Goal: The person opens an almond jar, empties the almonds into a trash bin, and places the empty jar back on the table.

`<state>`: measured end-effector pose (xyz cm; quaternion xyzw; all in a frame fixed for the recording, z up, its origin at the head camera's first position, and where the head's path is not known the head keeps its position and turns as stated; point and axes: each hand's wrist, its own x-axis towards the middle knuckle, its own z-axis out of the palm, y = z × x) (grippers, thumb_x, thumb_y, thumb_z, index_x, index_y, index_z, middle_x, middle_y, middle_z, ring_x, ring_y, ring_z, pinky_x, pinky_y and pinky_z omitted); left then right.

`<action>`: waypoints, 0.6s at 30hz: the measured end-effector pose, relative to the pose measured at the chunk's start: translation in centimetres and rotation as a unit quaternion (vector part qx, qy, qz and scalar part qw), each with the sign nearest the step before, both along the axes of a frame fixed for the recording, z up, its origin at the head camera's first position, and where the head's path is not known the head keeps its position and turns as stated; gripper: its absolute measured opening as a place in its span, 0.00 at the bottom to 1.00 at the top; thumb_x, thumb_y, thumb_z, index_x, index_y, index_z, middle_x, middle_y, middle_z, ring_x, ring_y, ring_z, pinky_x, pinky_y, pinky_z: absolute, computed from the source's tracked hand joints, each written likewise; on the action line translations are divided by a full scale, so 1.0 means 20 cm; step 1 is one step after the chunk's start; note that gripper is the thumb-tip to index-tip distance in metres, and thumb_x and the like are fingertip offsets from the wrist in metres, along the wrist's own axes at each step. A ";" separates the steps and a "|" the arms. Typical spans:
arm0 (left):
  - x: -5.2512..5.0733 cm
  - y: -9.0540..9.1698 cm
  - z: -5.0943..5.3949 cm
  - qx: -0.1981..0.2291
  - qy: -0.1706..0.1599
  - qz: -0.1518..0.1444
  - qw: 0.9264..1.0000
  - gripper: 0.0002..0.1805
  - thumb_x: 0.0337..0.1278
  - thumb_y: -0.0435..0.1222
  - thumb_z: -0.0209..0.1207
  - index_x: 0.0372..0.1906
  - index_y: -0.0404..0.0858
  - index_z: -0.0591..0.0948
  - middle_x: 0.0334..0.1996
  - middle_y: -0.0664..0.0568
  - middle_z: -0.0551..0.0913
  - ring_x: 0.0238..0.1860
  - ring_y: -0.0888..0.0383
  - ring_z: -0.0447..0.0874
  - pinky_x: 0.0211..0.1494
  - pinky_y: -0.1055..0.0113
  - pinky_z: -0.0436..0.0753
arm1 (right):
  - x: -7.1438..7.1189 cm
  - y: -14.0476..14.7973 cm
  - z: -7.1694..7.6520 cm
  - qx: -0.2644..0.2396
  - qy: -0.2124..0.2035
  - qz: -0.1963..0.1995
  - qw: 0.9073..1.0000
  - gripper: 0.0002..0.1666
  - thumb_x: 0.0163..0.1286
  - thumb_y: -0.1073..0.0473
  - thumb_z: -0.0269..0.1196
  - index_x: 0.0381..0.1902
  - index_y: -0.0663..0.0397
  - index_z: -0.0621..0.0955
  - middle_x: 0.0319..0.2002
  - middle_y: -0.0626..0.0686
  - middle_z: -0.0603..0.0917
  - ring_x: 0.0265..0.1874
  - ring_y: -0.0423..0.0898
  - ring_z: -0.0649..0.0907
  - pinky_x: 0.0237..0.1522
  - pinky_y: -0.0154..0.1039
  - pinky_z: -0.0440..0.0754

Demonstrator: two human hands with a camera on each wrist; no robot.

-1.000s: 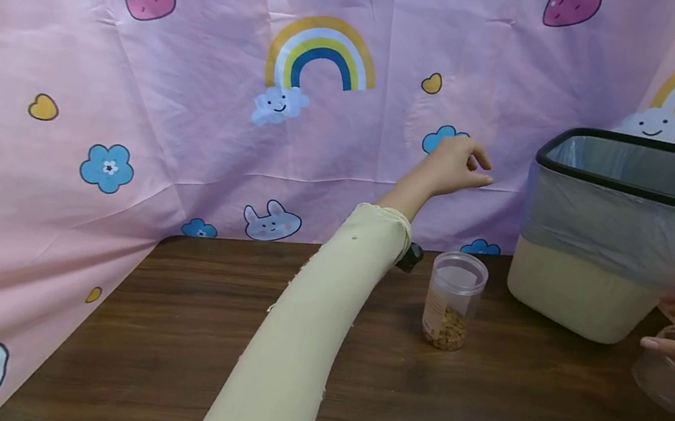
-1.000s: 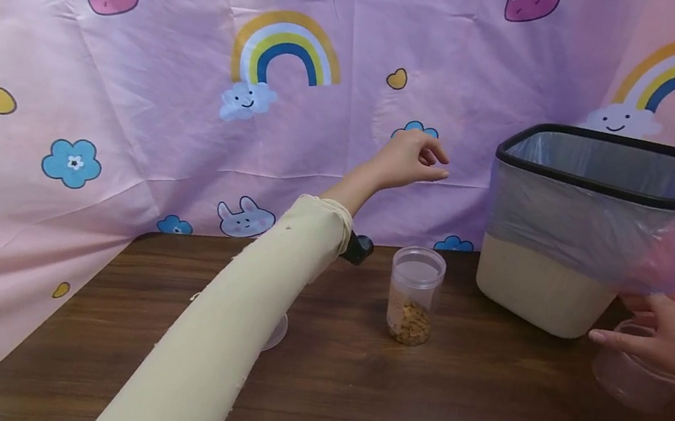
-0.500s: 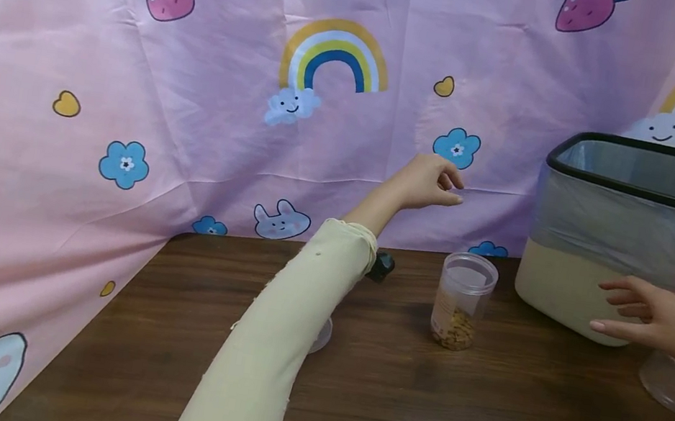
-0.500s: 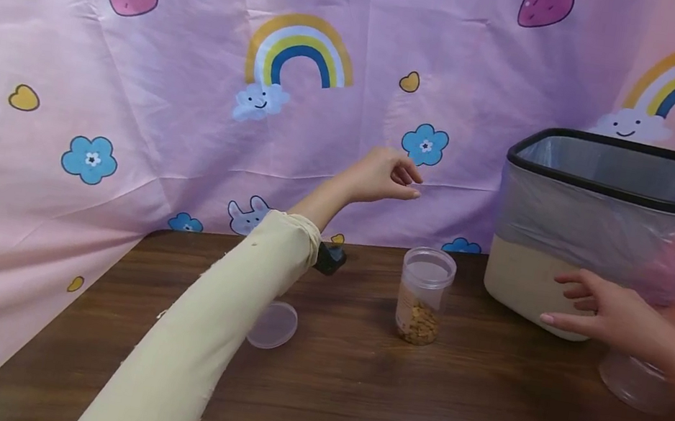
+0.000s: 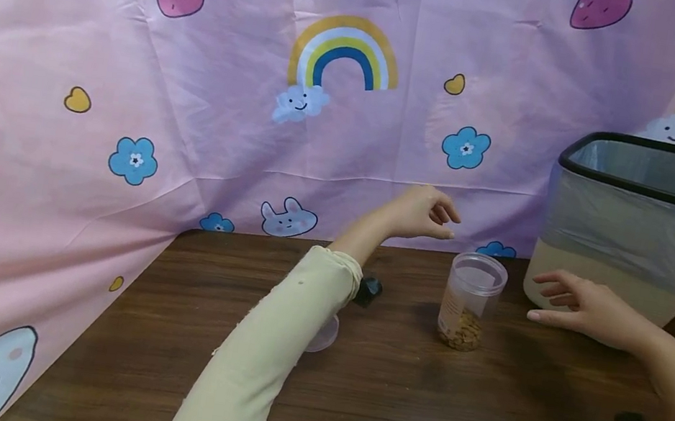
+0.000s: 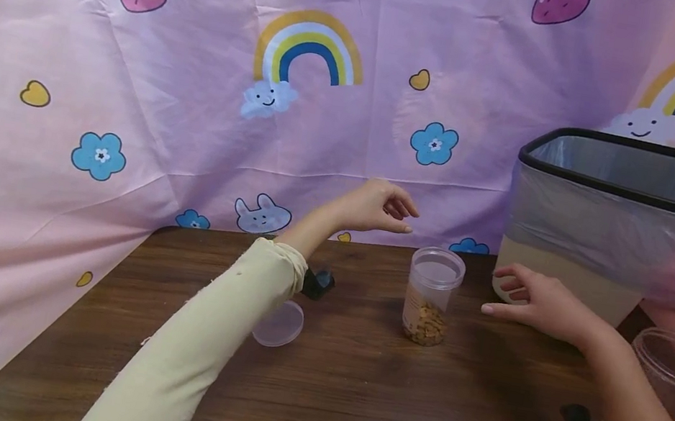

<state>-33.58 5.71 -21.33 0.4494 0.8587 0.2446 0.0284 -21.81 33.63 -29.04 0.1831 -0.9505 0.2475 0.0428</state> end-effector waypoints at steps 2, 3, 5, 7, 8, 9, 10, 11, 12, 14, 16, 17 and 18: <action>0.00 0.01 -0.03 -0.007 0.000 -0.006 1.000 0.15 0.54 0.37 0.62 0.47 0.38 0.81 0.45 0.48 0.80 0.47 0.58 0.78 0.46 0.76 0.74 | -0.02 -0.02 -0.02 -0.008 -0.007 0.004 1.000 0.34 0.61 0.50 0.64 0.58 0.65 0.67 0.50 0.71 0.75 0.46 0.65 0.77 0.44 0.57 0.74; 0.01 0.01 -0.04 -0.012 0.001 -0.011 1.000 0.15 0.54 0.37 0.62 0.47 0.38 0.81 0.45 0.48 0.80 0.47 0.58 0.78 0.46 0.76 0.73 | -0.02 -0.03 -0.03 -0.012 -0.008 0.007 1.000 0.34 0.61 0.50 0.64 0.58 0.66 0.67 0.49 0.71 0.75 0.46 0.65 0.78 0.44 0.56 0.74; 0.01 0.02 -0.06 -0.021 0.002 -0.024 1.000 0.15 0.54 0.36 0.63 0.48 0.37 0.81 0.46 0.47 0.80 0.47 0.57 0.79 0.47 0.76 0.73 | -0.04 -0.05 -0.05 -0.019 -0.008 0.009 1.000 0.34 0.61 0.50 0.64 0.57 0.65 0.67 0.48 0.70 0.76 0.46 0.64 0.78 0.44 0.56 0.75; 0.02 0.03 -0.08 -0.026 -0.002 -0.037 0.999 0.16 0.53 0.35 0.64 0.48 0.36 0.81 0.47 0.46 0.80 0.48 0.55 0.79 0.47 0.76 0.74 | -0.05 -0.07 -0.06 -0.028 -0.008 0.010 1.000 0.34 0.60 0.50 0.65 0.57 0.65 0.67 0.47 0.69 0.77 0.45 0.64 0.78 0.44 0.56 0.75; 0.03 0.04 -0.09 -0.027 -0.003 -0.044 0.999 0.16 0.52 0.35 0.64 0.47 0.36 0.81 0.47 0.45 0.80 0.48 0.54 0.79 0.47 0.76 0.74 | -0.05 -0.08 -0.07 -0.030 -0.007 0.010 0.999 0.35 0.60 0.50 0.65 0.57 0.65 0.67 0.47 0.69 0.77 0.45 0.64 0.78 0.44 0.56 0.75; 0.03 0.04 -0.09 -0.029 -0.006 -0.048 0.998 0.16 0.51 0.34 0.64 0.47 0.35 0.81 0.47 0.45 0.80 0.48 0.54 0.79 0.47 0.76 0.74 | -0.06 -0.09 -0.08 -0.033 -0.007 0.011 0.999 0.35 0.60 0.50 0.65 0.56 0.65 0.68 0.46 0.69 0.77 0.44 0.63 0.79 0.44 0.56 0.75; 0.03 0.04 -0.10 -0.027 -0.010 -0.051 0.998 0.16 0.51 0.34 0.65 0.47 0.35 0.81 0.47 0.45 0.80 0.48 0.53 0.79 0.46 0.76 0.74 | -0.07 -0.10 -0.09 -0.036 -0.007 0.011 0.999 0.35 0.59 0.50 0.65 0.56 0.65 0.68 0.46 0.68 0.78 0.44 0.63 0.79 0.43 0.56 0.75; 0.03 0.04 -0.11 -0.027 -0.012 -0.056 0.998 0.16 0.50 0.33 0.65 0.46 0.34 0.81 0.46 0.44 0.80 0.48 0.53 0.79 0.47 0.76 0.74 | -0.07 -0.10 -0.10 -0.039 -0.008 0.010 0.999 0.35 0.59 0.49 0.65 0.56 0.64 0.68 0.46 0.68 0.78 0.44 0.62 0.79 0.43 0.56 0.76; 0.04 0.04 -0.12 -0.028 -0.015 -0.057 0.998 0.16 0.50 0.33 0.66 0.46 0.34 0.81 0.46 0.45 0.80 0.48 0.53 0.79 0.47 0.76 0.74 | -0.07 -0.11 -0.10 -0.042 -0.011 0.010 0.999 0.35 0.59 0.49 0.65 0.57 0.64 0.67 0.46 0.68 0.77 0.44 0.62 0.79 0.42 0.56 0.76; 0.04 0.04 -0.14 -0.031 -0.021 -0.059 0.998 0.16 0.49 0.33 0.66 0.45 0.34 0.81 0.46 0.45 0.80 0.48 0.53 0.79 0.46 0.76 0.74 | -0.08 -0.13 -0.12 -0.047 -0.016 0.009 0.999 0.35 0.60 0.48 0.65 0.57 0.64 0.67 0.46 0.67 0.78 0.44 0.61 0.79 0.42 0.55 0.76; 0.04 0.05 -0.16 -0.032 -0.028 -0.065 0.997 0.15 0.49 0.33 0.65 0.45 0.33 0.81 0.45 0.45 0.80 0.48 0.54 0.79 0.47 0.75 0.74 | -0.09 -0.14 -0.13 -0.055 -0.024 0.010 0.998 0.35 0.60 0.48 0.64 0.57 0.62 0.67 0.47 0.67 0.78 0.44 0.61 0.79 0.42 0.55 0.76; 0.04 0.05 -0.17 -0.032 -0.031 -0.069 0.997 0.15 0.50 0.32 0.65 0.44 0.33 0.81 0.45 0.44 0.80 0.48 0.54 0.79 0.47 0.75 0.74 | -0.09 -0.15 -0.13 -0.057 -0.029 0.011 0.998 0.35 0.61 0.47 0.64 0.58 0.62 0.66 0.47 0.67 0.77 0.45 0.61 0.79 0.41 0.55 0.76; 0.04 0.05 -0.18 -0.031 -0.033 -0.072 0.996 0.15 0.50 0.32 0.65 0.44 0.33 0.81 0.45 0.44 0.80 0.47 0.54 0.79 0.47 0.75 0.74 | -0.10 -0.16 -0.14 -0.060 -0.032 0.012 0.998 0.35 0.61 0.47 0.63 0.58 0.62 0.66 0.48 0.67 0.77 0.45 0.61 0.79 0.41 0.55 0.76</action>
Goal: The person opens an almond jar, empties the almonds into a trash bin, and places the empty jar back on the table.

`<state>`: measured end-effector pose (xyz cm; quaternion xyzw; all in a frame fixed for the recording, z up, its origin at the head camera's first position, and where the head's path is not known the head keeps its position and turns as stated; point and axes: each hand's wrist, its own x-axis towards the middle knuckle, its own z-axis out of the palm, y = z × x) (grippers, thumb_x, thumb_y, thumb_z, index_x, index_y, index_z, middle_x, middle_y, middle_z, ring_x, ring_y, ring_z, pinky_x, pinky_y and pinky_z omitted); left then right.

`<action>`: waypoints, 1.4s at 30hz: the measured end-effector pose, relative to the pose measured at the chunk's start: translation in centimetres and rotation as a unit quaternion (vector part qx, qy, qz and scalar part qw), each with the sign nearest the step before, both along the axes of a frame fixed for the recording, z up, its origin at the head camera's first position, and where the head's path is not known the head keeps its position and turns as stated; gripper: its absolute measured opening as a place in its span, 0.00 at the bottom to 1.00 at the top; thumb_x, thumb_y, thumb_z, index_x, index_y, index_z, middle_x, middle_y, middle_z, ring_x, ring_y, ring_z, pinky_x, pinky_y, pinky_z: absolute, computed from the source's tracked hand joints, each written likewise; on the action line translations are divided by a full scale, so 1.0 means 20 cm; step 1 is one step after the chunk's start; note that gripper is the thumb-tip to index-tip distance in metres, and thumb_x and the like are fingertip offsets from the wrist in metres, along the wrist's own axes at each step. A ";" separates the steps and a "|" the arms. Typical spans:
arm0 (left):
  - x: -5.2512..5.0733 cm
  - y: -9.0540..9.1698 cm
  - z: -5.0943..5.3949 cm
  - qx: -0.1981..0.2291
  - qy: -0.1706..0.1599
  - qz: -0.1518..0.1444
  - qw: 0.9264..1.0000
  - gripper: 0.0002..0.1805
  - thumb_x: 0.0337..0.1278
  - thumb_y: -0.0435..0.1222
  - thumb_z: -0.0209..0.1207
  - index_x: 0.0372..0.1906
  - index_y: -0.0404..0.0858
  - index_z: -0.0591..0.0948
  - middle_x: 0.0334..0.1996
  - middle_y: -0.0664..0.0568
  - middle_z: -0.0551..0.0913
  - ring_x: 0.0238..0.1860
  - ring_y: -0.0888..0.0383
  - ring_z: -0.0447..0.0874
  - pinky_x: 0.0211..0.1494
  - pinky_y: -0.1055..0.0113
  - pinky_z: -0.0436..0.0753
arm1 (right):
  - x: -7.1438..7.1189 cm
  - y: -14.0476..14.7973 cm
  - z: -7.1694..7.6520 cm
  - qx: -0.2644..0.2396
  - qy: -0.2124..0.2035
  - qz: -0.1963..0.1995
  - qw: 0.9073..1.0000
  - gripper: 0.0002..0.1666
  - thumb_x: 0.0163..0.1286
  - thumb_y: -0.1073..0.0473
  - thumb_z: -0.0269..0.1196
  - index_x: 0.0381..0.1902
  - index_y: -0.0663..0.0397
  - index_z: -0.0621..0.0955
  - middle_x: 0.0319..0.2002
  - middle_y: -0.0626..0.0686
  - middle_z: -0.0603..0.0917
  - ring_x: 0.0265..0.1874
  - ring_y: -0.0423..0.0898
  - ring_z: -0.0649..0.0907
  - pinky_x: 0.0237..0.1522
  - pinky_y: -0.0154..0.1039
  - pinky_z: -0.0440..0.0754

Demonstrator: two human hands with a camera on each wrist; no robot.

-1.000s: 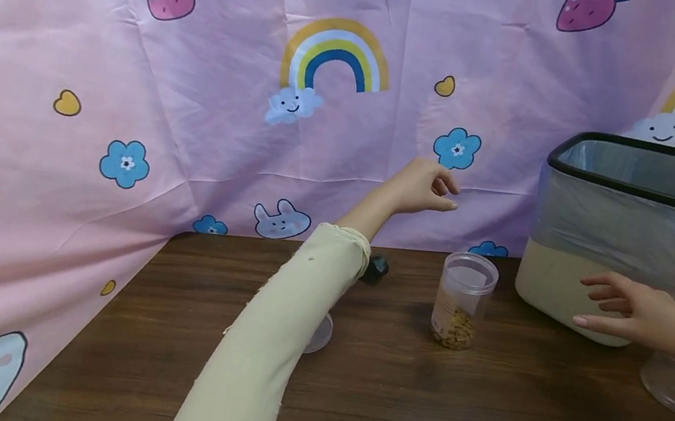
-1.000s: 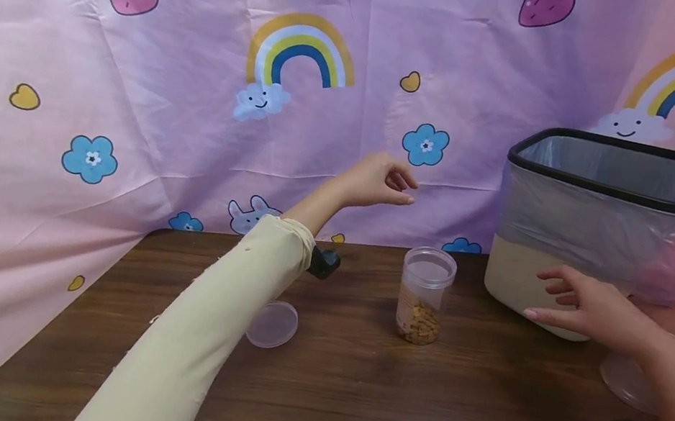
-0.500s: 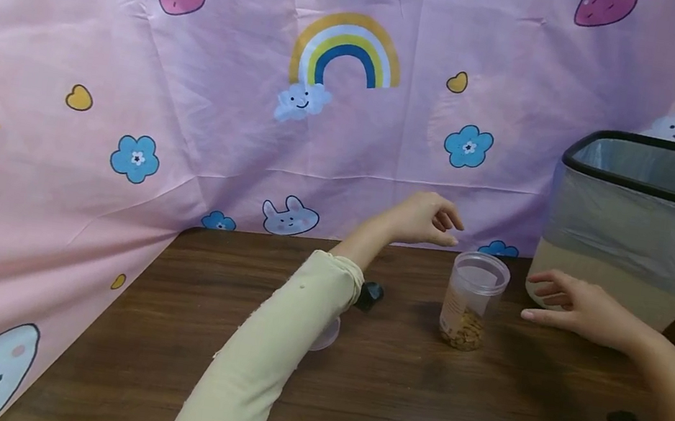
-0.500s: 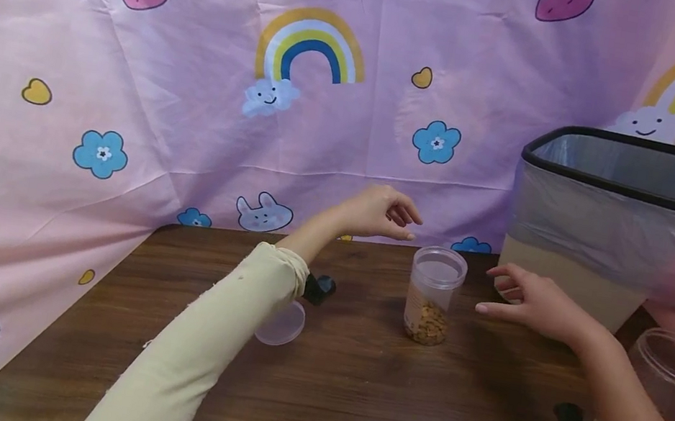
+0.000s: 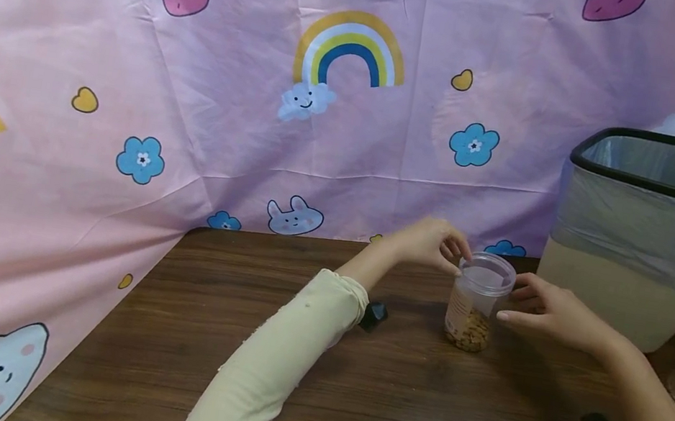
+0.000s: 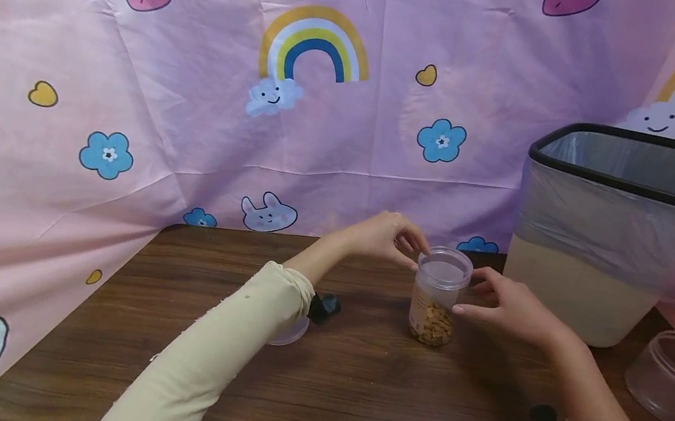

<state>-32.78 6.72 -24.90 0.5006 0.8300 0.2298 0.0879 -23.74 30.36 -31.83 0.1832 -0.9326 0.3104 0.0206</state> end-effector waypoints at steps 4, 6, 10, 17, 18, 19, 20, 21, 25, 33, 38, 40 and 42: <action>0.01 0.00 -0.03 0.012 -0.004 -0.006 1.000 0.14 0.50 0.31 0.65 0.44 0.32 0.81 0.44 0.44 0.81 0.46 0.56 0.80 0.45 0.76 0.74 | -0.01 -0.04 -0.02 -0.004 -0.009 -0.002 1.000 0.38 0.61 0.45 0.63 0.60 0.61 0.64 0.48 0.67 0.77 0.46 0.62 0.78 0.40 0.56 0.76; 0.01 0.00 -0.03 0.016 -0.002 -0.003 1.000 0.14 0.50 0.32 0.65 0.43 0.33 0.82 0.44 0.45 0.81 0.45 0.57 0.80 0.44 0.77 0.74 | -0.01 -0.06 -0.03 -0.012 -0.009 -0.005 1.000 0.39 0.61 0.45 0.63 0.61 0.62 0.62 0.48 0.66 0.77 0.46 0.61 0.78 0.40 0.55 0.76; 0.02 0.00 -0.04 0.019 0.001 0.005 1.000 0.13 0.51 0.33 0.65 0.43 0.34 0.82 0.44 0.46 0.81 0.46 0.57 0.80 0.44 0.78 0.74 | -0.01 -0.08 -0.06 -0.036 -0.005 -0.011 0.999 0.44 0.61 0.45 0.62 0.64 0.64 0.58 0.50 0.66 0.77 0.47 0.60 0.78 0.41 0.53 0.77; 0.04 0.01 -0.05 0.023 -0.002 0.018 1.000 0.14 0.50 0.33 0.65 0.44 0.35 0.81 0.45 0.48 0.80 0.46 0.55 0.80 0.43 0.79 0.74 | -0.02 -0.10 -0.07 -0.044 0.012 -0.012 0.999 0.46 0.61 0.46 0.63 0.65 0.66 0.55 0.53 0.70 0.73 0.51 0.63 0.75 0.44 0.57 0.74; 0.04 0.01 -0.05 0.024 -0.003 0.020 1.000 0.14 0.50 0.33 0.65 0.44 0.35 0.81 0.44 0.48 0.80 0.46 0.56 0.80 0.43 0.79 0.74 | -0.02 -0.10 -0.07 -0.044 0.013 -0.009 0.999 0.46 0.62 0.46 0.63 0.65 0.67 0.55 0.53 0.70 0.73 0.51 0.64 0.75 0.44 0.58 0.74; 0.04 0.01 -0.05 0.024 -0.002 0.022 0.999 0.14 0.50 0.33 0.65 0.44 0.35 0.81 0.44 0.48 0.80 0.46 0.56 0.80 0.43 0.79 0.74 | -0.02 -0.10 -0.07 -0.044 0.015 -0.007 0.999 0.46 0.62 0.47 0.63 0.65 0.67 0.55 0.53 0.70 0.73 0.51 0.64 0.75 0.45 0.58 0.74; 0.04 0.01 -0.05 0.024 0.000 0.023 0.999 0.14 0.50 0.33 0.65 0.44 0.34 0.81 0.43 0.47 0.81 0.45 0.56 0.80 0.43 0.79 0.74 | -0.02 -0.10 -0.06 -0.044 0.015 -0.004 0.999 0.46 0.62 0.47 0.62 0.65 0.67 0.55 0.53 0.70 0.73 0.51 0.64 0.75 0.45 0.57 0.74; 0.04 0.01 -0.05 0.025 0.000 0.023 0.999 0.14 0.49 0.32 0.65 0.44 0.34 0.81 0.43 0.47 0.81 0.45 0.56 0.80 0.43 0.79 0.74 | -0.02 -0.10 -0.06 -0.044 0.015 -0.001 0.999 0.45 0.62 0.47 0.62 0.65 0.67 0.55 0.53 0.70 0.73 0.51 0.63 0.75 0.45 0.57 0.74; 0.04 0.01 -0.05 0.021 0.003 0.024 0.999 0.15 0.49 0.33 0.66 0.44 0.34 0.81 0.41 0.47 0.81 0.44 0.57 0.81 0.43 0.79 0.74 | -0.02 -0.10 -0.03 -0.028 0.016 0.007 0.999 0.46 0.62 0.47 0.62 0.66 0.67 0.54 0.52 0.70 0.74 0.49 0.62 0.77 0.44 0.56 0.75; 0.05 0.00 -0.03 -0.006 0.065 0.014 0.998 0.23 0.46 0.36 0.68 0.50 0.36 0.79 0.45 0.48 0.78 0.49 0.56 0.75 0.46 0.79 0.70 | -0.03 -0.10 0.10 0.032 0.012 0.049 0.998 0.36 0.61 0.48 0.63 0.54 0.68 0.62 0.40 0.60 0.80 0.36 0.51 0.81 0.33 0.44 0.78; 0.07 -0.01 -0.01 -0.017 0.091 0.013 0.996 0.31 0.45 0.37 0.69 0.57 0.36 0.73 0.51 0.46 0.74 0.53 0.54 0.70 0.49 0.76 0.67 | -0.05 -0.12 0.19 0.101 0.023 0.071 0.992 0.28 0.59 0.47 0.64 0.41 0.63 0.65 0.26 0.49 0.73 0.22 0.41 0.72 0.23 0.35 0.69; 0.08 -0.02 0.00 -0.019 0.088 0.016 0.996 0.34 0.45 0.38 0.69 0.60 0.37 0.70 0.53 0.46 0.72 0.54 0.54 0.68 0.50 0.76 0.67 | -0.05 -0.13 0.22 0.120 0.022 0.078 0.990 0.28 0.59 0.46 0.64 0.40 0.62 0.65 0.26 0.49 0.72 0.22 0.41 0.71 0.24 0.35 0.68; 0.08 -0.02 0.00 -0.021 0.085 0.019 0.996 0.37 0.44 0.38 0.69 0.62 0.37 0.68 0.55 0.46 0.71 0.55 0.55 0.67 0.51 0.75 0.67 | -0.06 -0.14 0.25 0.135 0.018 0.083 0.987 0.29 0.59 0.46 0.64 0.41 0.63 0.65 0.27 0.49 0.72 0.23 0.40 0.72 0.25 0.36 0.69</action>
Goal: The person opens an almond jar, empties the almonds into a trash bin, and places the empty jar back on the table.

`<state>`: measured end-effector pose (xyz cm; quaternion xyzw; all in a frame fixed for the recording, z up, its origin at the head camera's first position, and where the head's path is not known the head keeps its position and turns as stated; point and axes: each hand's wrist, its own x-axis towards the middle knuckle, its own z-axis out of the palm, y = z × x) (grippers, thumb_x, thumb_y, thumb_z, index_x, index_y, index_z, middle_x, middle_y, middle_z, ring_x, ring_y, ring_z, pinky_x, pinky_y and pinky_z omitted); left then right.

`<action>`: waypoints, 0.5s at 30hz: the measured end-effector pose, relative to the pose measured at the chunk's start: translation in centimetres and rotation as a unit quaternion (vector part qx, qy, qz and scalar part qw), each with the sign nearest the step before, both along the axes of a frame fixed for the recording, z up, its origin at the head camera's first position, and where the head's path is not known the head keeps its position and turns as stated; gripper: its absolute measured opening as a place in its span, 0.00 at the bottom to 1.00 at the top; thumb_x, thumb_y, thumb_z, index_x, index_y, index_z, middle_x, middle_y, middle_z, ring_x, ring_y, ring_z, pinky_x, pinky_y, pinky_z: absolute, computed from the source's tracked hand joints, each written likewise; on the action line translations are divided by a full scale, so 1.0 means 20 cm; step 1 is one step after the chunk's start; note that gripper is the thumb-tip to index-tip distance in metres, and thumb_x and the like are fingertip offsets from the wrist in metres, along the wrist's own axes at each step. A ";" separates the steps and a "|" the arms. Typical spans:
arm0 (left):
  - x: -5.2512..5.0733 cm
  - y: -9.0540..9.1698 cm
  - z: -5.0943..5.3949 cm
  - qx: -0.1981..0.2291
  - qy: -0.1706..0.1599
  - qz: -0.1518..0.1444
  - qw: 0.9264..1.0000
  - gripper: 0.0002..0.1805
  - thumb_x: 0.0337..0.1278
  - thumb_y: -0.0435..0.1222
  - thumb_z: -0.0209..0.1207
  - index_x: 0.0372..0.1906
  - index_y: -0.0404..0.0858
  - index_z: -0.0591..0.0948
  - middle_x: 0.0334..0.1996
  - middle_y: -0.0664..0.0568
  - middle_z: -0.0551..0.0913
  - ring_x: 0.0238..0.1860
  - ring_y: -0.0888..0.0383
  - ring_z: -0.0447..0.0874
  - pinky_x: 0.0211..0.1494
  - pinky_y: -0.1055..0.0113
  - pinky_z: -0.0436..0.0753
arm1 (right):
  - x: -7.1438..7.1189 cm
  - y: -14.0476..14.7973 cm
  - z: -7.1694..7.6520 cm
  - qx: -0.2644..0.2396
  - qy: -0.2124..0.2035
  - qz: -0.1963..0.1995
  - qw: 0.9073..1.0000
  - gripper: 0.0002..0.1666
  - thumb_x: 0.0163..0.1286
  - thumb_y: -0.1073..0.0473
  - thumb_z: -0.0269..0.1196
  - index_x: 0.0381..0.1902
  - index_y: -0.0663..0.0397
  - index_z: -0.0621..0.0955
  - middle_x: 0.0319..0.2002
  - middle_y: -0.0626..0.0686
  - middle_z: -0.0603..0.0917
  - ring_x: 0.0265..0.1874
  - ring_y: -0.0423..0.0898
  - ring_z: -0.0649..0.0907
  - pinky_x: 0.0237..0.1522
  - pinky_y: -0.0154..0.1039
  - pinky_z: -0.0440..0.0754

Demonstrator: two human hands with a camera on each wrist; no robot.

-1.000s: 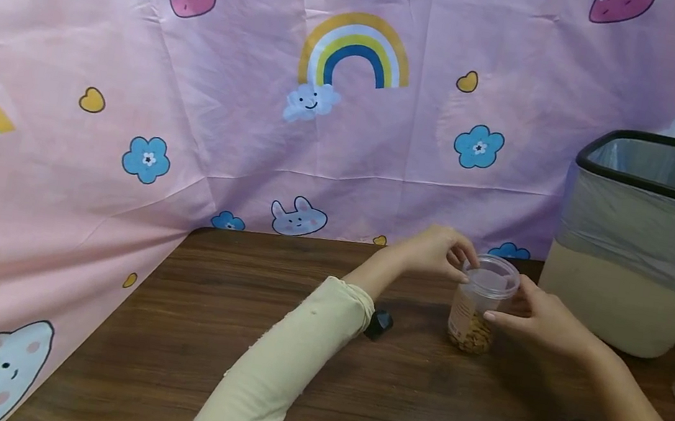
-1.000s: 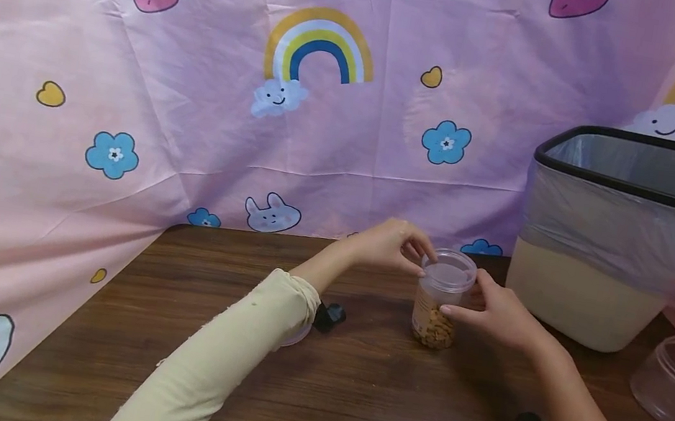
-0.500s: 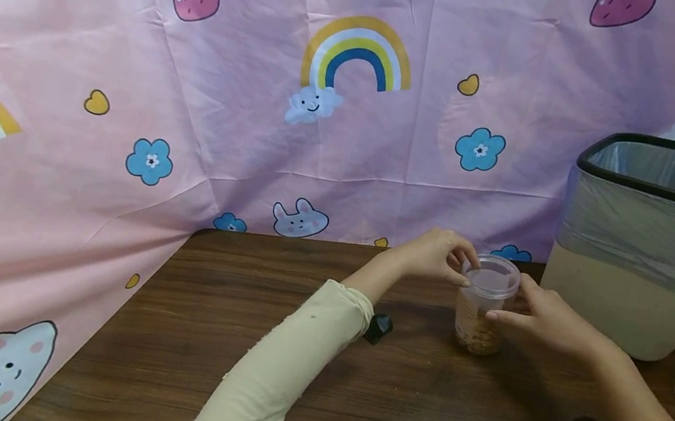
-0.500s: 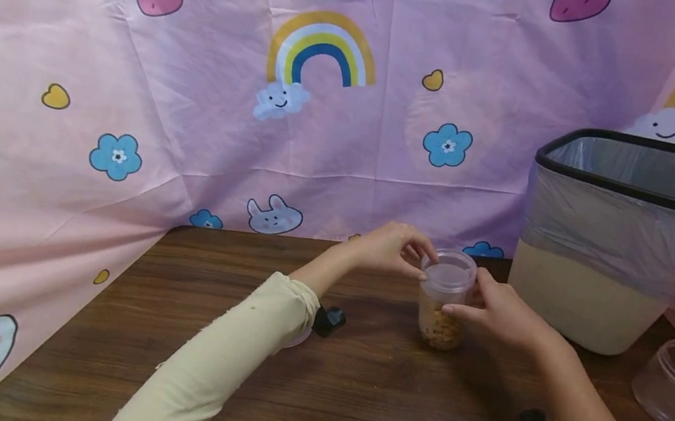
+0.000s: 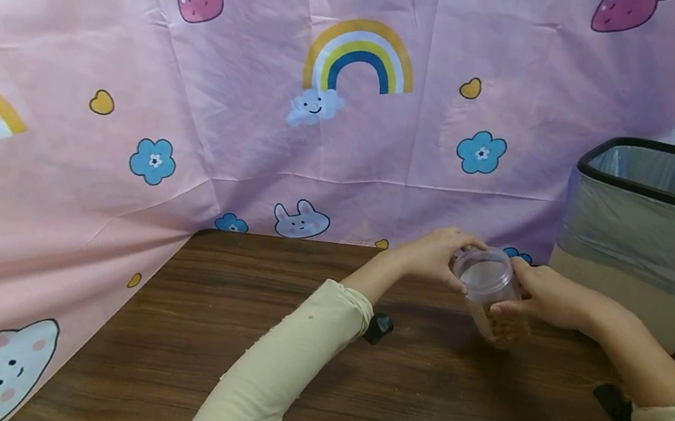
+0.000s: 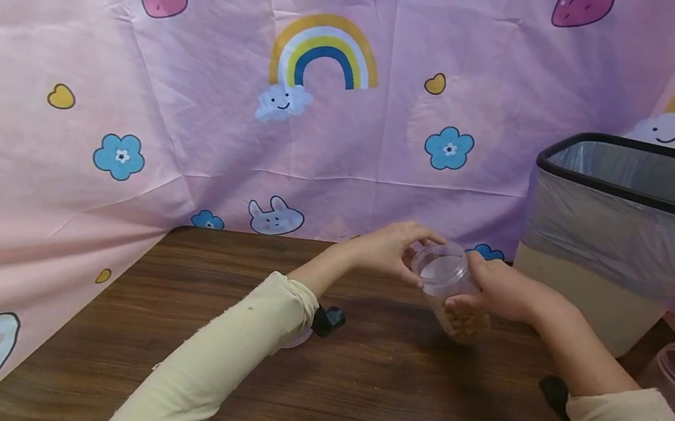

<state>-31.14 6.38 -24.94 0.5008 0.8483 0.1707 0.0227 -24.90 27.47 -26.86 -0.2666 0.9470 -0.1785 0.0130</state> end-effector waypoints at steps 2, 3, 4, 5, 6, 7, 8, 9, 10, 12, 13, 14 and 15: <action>0.00 0.00 0.00 0.002 -0.004 0.003 1.000 0.40 0.43 0.38 0.70 0.64 0.39 0.66 0.55 0.46 0.70 0.55 0.56 0.67 0.51 0.75 0.67 | 0.00 -0.02 0.03 0.011 -0.010 0.003 1.000 0.31 0.60 0.46 0.64 0.43 0.65 0.64 0.29 0.51 0.74 0.25 0.41 0.74 0.26 0.37 0.71; 0.00 0.00 0.00 0.003 -0.006 0.004 1.000 0.41 0.42 0.37 0.70 0.65 0.39 0.65 0.55 0.46 0.69 0.55 0.56 0.66 0.52 0.74 0.67 | 0.00 -0.02 0.04 0.018 -0.012 0.003 1.000 0.31 0.60 0.46 0.64 0.44 0.66 0.65 0.30 0.51 0.74 0.26 0.41 0.74 0.27 0.38 0.72; 0.00 0.00 0.00 0.007 -0.008 0.005 1.000 0.42 0.41 0.37 0.71 0.65 0.40 0.64 0.56 0.46 0.69 0.55 0.56 0.66 0.52 0.74 0.66 | 0.00 -0.03 0.05 0.022 -0.015 0.005 1.000 0.32 0.60 0.46 0.64 0.45 0.67 0.64 0.32 0.52 0.75 0.28 0.42 0.75 0.28 0.38 0.72; 0.01 -0.01 0.00 0.010 -0.010 0.005 1.000 0.44 0.40 0.37 0.71 0.66 0.41 0.63 0.56 0.46 0.69 0.55 0.57 0.66 0.52 0.74 0.67 | -0.01 -0.04 0.06 0.026 -0.017 0.005 1.000 0.32 0.60 0.47 0.64 0.45 0.67 0.64 0.32 0.52 0.75 0.28 0.42 0.75 0.27 0.38 0.73; 0.01 -0.01 0.00 0.013 -0.012 0.006 1.000 0.45 0.40 0.36 0.72 0.67 0.42 0.62 0.56 0.46 0.68 0.55 0.57 0.66 0.52 0.73 0.67 | -0.01 -0.04 0.06 0.029 -0.018 0.006 0.999 0.32 0.60 0.47 0.64 0.45 0.67 0.65 0.32 0.52 0.76 0.28 0.42 0.76 0.28 0.38 0.73; 0.01 -0.01 0.00 0.016 -0.014 0.004 1.000 0.46 0.39 0.35 0.72 0.67 0.43 0.61 0.56 0.46 0.68 0.54 0.56 0.66 0.52 0.72 0.67 | 0.00 -0.05 0.07 0.031 -0.019 0.007 0.999 0.32 0.60 0.47 0.64 0.45 0.67 0.65 0.32 0.52 0.75 0.28 0.42 0.75 0.27 0.38 0.72; 0.02 -0.01 0.00 0.016 -0.015 0.004 1.000 0.47 0.39 0.35 0.72 0.68 0.45 0.60 0.55 0.45 0.67 0.54 0.56 0.66 0.51 0.71 0.68 | -0.01 -0.05 0.08 0.035 -0.021 0.007 0.999 0.31 0.60 0.47 0.64 0.45 0.67 0.65 0.32 0.51 0.75 0.27 0.42 0.75 0.27 0.38 0.72; 0.02 -0.01 0.00 0.015 -0.016 0.004 1.000 0.48 0.38 0.35 0.72 0.68 0.46 0.60 0.55 0.45 0.67 0.54 0.56 0.66 0.51 0.70 0.69 | -0.01 -0.05 0.09 0.039 -0.022 0.008 0.999 0.32 0.60 0.47 0.64 0.45 0.67 0.65 0.32 0.51 0.75 0.27 0.42 0.75 0.27 0.38 0.72; 0.02 -0.01 0.00 0.014 -0.015 0.003 1.000 0.49 0.38 0.34 0.72 0.69 0.47 0.59 0.55 0.44 0.66 0.53 0.56 0.67 0.50 0.69 0.70 | 0.00 -0.06 0.10 0.041 -0.023 0.012 0.999 0.33 0.60 0.47 0.64 0.46 0.69 0.64 0.32 0.52 0.75 0.28 0.43 0.75 0.28 0.39 0.72; 0.03 -0.01 0.01 0.007 -0.016 0.007 1.000 0.49 0.38 0.34 0.72 0.69 0.49 0.59 0.53 0.44 0.66 0.51 0.55 0.68 0.48 0.68 0.71 | 0.00 -0.07 0.11 0.052 -0.023 0.012 0.998 0.37 0.60 0.45 0.63 0.50 0.71 0.64 0.34 0.53 0.75 0.31 0.45 0.76 0.30 0.41 0.73; 0.04 -0.02 0.01 0.004 -0.015 0.009 1.000 0.49 0.38 0.34 0.72 0.69 0.50 0.59 0.52 0.44 0.66 0.49 0.55 0.69 0.47 0.68 0.71 | 0.00 -0.07 0.11 0.058 -0.023 0.011 0.998 0.40 0.60 0.44 0.62 0.52 0.73 0.63 0.35 0.55 0.76 0.34 0.48 0.77 0.32 0.43 0.74; 0.04 -0.02 0.01 0.001 -0.014 0.012 1.000 0.49 0.37 0.34 0.72 0.68 0.50 0.60 0.52 0.44 0.66 0.48 0.55 0.70 0.46 0.68 0.72 | 0.00 -0.07 0.12 0.063 -0.023 0.011 0.998 0.42 0.60 0.43 0.62 0.54 0.74 0.62 0.37 0.56 0.76 0.36 0.49 0.78 0.34 0.45 0.75; 0.04 -0.02 0.01 0.000 -0.014 0.014 1.000 0.48 0.37 0.35 0.73 0.68 0.50 0.60 0.52 0.44 0.66 0.47 0.55 0.70 0.45 0.69 0.72 | 0.00 -0.08 0.12 0.067 -0.022 0.011 0.997 0.44 0.60 0.42 0.62 0.55 0.76 0.61 0.38 0.57 0.76 0.38 0.51 0.78 0.36 0.46 0.75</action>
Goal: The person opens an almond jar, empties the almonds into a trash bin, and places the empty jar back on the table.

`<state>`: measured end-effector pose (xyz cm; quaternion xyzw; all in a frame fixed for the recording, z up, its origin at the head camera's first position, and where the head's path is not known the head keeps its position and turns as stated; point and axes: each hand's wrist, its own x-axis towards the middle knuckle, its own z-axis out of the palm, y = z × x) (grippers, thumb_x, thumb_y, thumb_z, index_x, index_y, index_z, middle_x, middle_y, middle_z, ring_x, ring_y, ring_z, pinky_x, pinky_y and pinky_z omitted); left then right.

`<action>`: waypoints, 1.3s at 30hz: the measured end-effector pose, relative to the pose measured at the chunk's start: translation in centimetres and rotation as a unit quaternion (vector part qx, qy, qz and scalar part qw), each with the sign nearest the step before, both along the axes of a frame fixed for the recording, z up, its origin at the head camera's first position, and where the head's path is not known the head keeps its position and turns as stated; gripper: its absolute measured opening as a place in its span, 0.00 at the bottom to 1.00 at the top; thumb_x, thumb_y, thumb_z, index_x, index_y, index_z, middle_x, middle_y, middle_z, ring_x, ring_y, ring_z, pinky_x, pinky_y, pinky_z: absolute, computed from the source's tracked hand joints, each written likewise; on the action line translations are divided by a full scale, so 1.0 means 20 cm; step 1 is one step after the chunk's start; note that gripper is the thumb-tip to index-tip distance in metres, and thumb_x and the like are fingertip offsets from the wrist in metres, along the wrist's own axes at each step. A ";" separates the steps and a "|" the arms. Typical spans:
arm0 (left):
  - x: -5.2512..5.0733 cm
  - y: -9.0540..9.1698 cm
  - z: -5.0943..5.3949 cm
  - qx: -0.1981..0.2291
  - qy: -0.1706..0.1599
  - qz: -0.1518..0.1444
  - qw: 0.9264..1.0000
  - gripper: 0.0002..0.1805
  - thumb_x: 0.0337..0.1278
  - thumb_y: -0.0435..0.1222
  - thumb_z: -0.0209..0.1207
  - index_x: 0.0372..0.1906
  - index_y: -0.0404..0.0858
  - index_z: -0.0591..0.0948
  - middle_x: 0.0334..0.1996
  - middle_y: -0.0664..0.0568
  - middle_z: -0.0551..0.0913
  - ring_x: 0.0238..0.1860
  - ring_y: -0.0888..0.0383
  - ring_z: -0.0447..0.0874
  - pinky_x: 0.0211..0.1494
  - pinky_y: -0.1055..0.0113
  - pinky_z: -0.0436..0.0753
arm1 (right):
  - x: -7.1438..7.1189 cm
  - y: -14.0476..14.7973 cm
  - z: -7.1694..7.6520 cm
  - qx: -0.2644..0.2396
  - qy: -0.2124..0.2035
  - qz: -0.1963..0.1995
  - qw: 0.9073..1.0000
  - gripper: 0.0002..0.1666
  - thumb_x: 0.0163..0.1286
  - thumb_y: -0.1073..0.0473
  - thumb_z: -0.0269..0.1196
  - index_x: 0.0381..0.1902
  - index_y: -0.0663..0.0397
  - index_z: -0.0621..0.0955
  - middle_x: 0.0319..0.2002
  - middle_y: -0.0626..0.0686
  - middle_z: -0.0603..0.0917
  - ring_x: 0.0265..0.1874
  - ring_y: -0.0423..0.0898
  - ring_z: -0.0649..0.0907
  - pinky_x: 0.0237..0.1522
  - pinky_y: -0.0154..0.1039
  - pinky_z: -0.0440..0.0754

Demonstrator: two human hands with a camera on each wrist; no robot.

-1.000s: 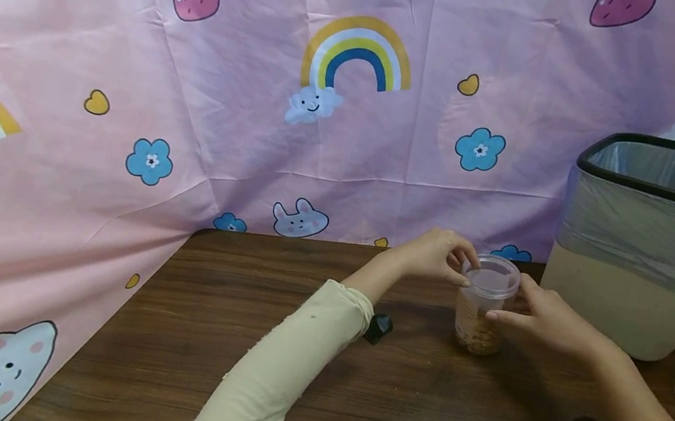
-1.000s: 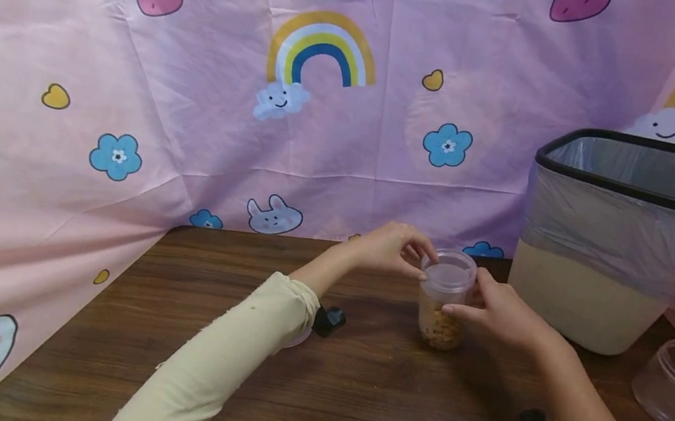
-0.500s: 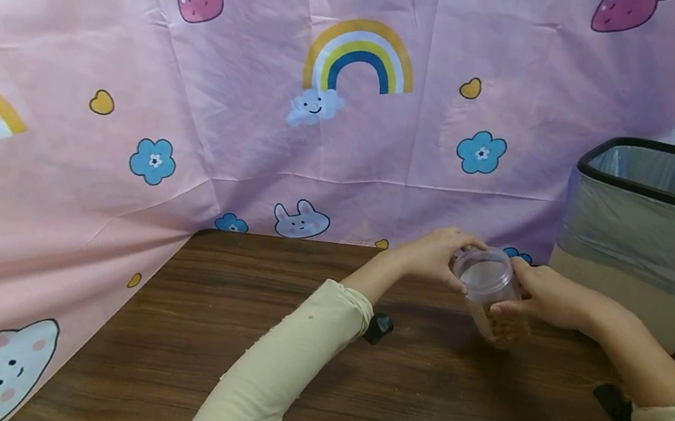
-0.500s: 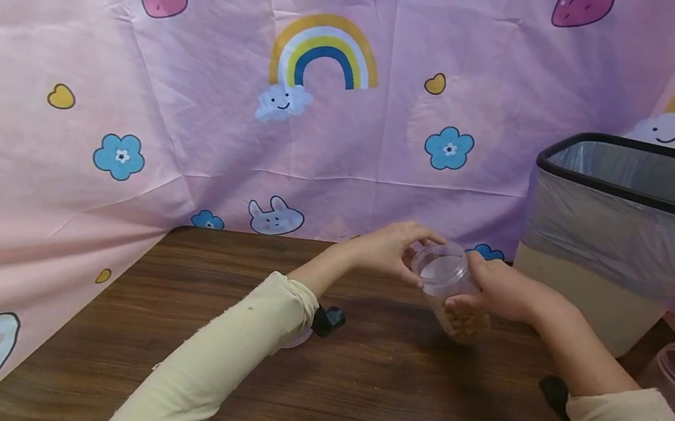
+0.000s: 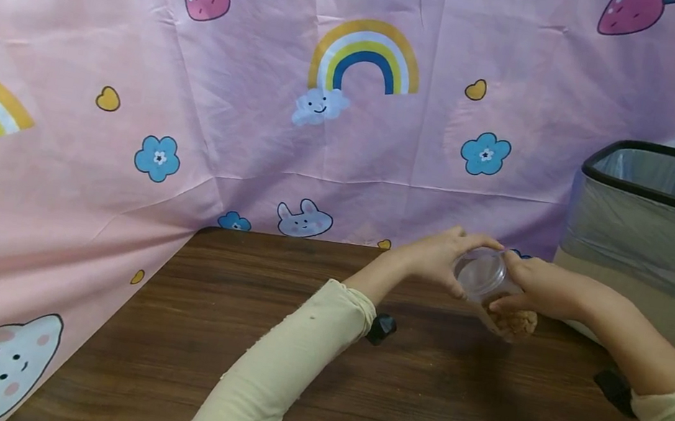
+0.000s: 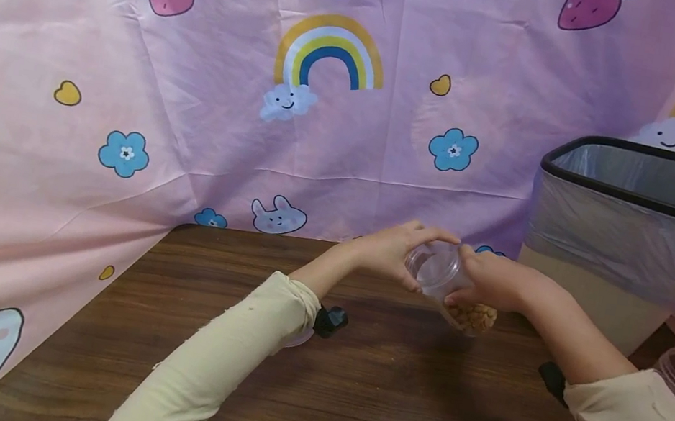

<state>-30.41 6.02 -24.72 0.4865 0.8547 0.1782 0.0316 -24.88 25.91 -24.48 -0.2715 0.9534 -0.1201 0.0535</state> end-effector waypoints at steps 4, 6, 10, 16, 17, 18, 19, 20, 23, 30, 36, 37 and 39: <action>-0.01 0.00 0.00 0.003 0.004 0.001 1.000 0.46 0.36 0.35 0.73 0.65 0.50 0.63 0.53 0.46 0.67 0.48 0.57 0.69 0.44 0.70 0.71 | 0.01 0.00 -0.01 -0.001 0.015 -0.006 1.000 0.46 0.59 0.42 0.63 0.57 0.75 0.60 0.42 0.59 0.76 0.43 0.54 0.78 0.40 0.49 0.75; -0.01 -0.01 -0.01 0.013 0.006 0.002 1.000 0.45 0.35 0.35 0.73 0.64 0.50 0.64 0.53 0.47 0.68 0.50 0.57 0.68 0.44 0.70 0.71 | 0.01 0.00 -0.02 -0.016 0.032 -0.003 0.999 0.44 0.59 0.44 0.64 0.56 0.73 0.61 0.41 0.60 0.77 0.42 0.54 0.78 0.38 0.49 0.75; -0.01 -0.02 -0.01 0.037 0.004 0.002 0.999 0.43 0.33 0.36 0.74 0.61 0.50 0.66 0.52 0.48 0.69 0.51 0.57 0.67 0.44 0.69 0.71 | 0.01 0.01 -0.05 -0.051 0.068 -0.002 0.996 0.41 0.57 0.44 0.65 0.56 0.68 0.63 0.43 0.61 0.78 0.41 0.55 0.79 0.38 0.49 0.76; -0.02 -0.05 -0.03 0.088 -0.014 0.000 0.996 0.43 0.31 0.38 0.75 0.59 0.49 0.67 0.53 0.50 0.70 0.51 0.58 0.68 0.45 0.69 0.71 | 0.01 0.04 -0.12 -0.090 0.109 0.001 0.990 0.46 0.55 0.42 0.67 0.60 0.64 0.62 0.48 0.62 0.75 0.46 0.56 0.77 0.41 0.52 0.75; -0.03 -0.06 -0.03 0.098 -0.019 -0.001 0.995 0.42 0.31 0.39 0.75 0.59 0.49 0.67 0.53 0.50 0.70 0.51 0.59 0.68 0.45 0.69 0.71 | 0.01 0.04 -0.13 -0.097 0.116 0.002 0.988 0.47 0.54 0.42 0.68 0.61 0.63 0.62 0.48 0.62 0.75 0.46 0.56 0.77 0.41 0.51 0.75; -0.03 -0.06 -0.03 0.107 -0.027 -0.003 0.994 0.42 0.31 0.39 0.75 0.59 0.49 0.67 0.54 0.51 0.70 0.51 0.59 0.69 0.45 0.69 0.71 | 0.01 0.04 -0.14 -0.101 0.129 0.003 0.987 0.48 0.52 0.42 0.69 0.61 0.63 0.62 0.48 0.62 0.75 0.45 0.55 0.77 0.40 0.51 0.75; -0.02 -0.07 -0.04 0.116 -0.035 -0.005 0.993 0.42 0.31 0.39 0.75 0.59 0.48 0.67 0.55 0.52 0.70 0.51 0.60 0.69 0.44 0.69 0.71 | 0.01 0.05 -0.15 -0.104 0.139 0.001 0.985 0.49 0.51 0.42 0.70 0.62 0.63 0.62 0.49 0.62 0.75 0.44 0.55 0.77 0.40 0.50 0.75; -0.02 -0.07 -0.04 0.124 -0.043 -0.007 0.991 0.42 0.30 0.39 0.75 0.59 0.49 0.67 0.55 0.52 0.70 0.51 0.60 0.69 0.44 0.69 0.72 | 0.01 0.05 -0.16 -0.107 0.150 0.001 0.983 0.50 0.49 0.42 0.71 0.62 0.62 0.63 0.48 0.62 0.76 0.44 0.54 0.78 0.39 0.50 0.76; -0.02 -0.09 -0.04 0.138 -0.066 -0.010 0.988 0.42 0.30 0.40 0.75 0.58 0.50 0.68 0.56 0.55 0.69 0.50 0.61 0.70 0.43 0.70 0.73 | 0.01 0.05 -0.17 -0.108 0.171 -0.004 0.979 0.49 0.47 0.42 0.72 0.60 0.61 0.65 0.46 0.61 0.78 0.40 0.53 0.79 0.36 0.49 0.77; -0.01 -0.11 -0.06 0.146 -0.088 0.037 0.985 0.40 0.32 0.46 0.74 0.58 0.54 0.68 0.49 0.57 0.73 0.43 0.63 0.74 0.38 0.71 0.75 | 0.01 0.03 -0.14 -0.089 0.172 -0.015 0.981 0.50 0.45 0.39 0.72 0.59 0.60 0.68 0.42 0.58 0.79 0.33 0.48 0.79 0.30 0.42 0.76; 0.00 -0.12 -0.06 0.119 -0.087 0.063 0.987 0.41 0.38 0.52 0.70 0.61 0.52 0.65 0.36 0.54 0.77 0.35 0.61 0.75 0.35 0.70 0.75 | 0.02 0.03 -0.12 -0.078 0.154 -0.025 0.985 0.51 0.45 0.38 0.71 0.60 0.62 0.67 0.43 0.59 0.79 0.33 0.48 0.79 0.30 0.43 0.77; 0.01 -0.12 -0.06 0.108 -0.084 0.063 0.989 0.42 0.38 0.53 0.69 0.63 0.52 0.63 0.35 0.53 0.77 0.34 0.61 0.75 0.35 0.70 0.75 | 0.02 0.03 -0.12 -0.076 0.153 -0.027 0.985 0.52 0.45 0.38 0.71 0.60 0.62 0.67 0.43 0.59 0.79 0.33 0.48 0.79 0.31 0.43 0.77; 0.01 -0.13 -0.05 0.098 -0.083 0.055 0.990 0.46 0.38 0.52 0.69 0.66 0.51 0.60 0.40 0.52 0.77 0.38 0.62 0.76 0.38 0.72 0.75 | 0.02 0.03 -0.12 -0.069 0.152 -0.028 0.986 0.52 0.45 0.37 0.71 0.60 0.62 0.67 0.44 0.59 0.79 0.34 0.48 0.78 0.32 0.44 0.77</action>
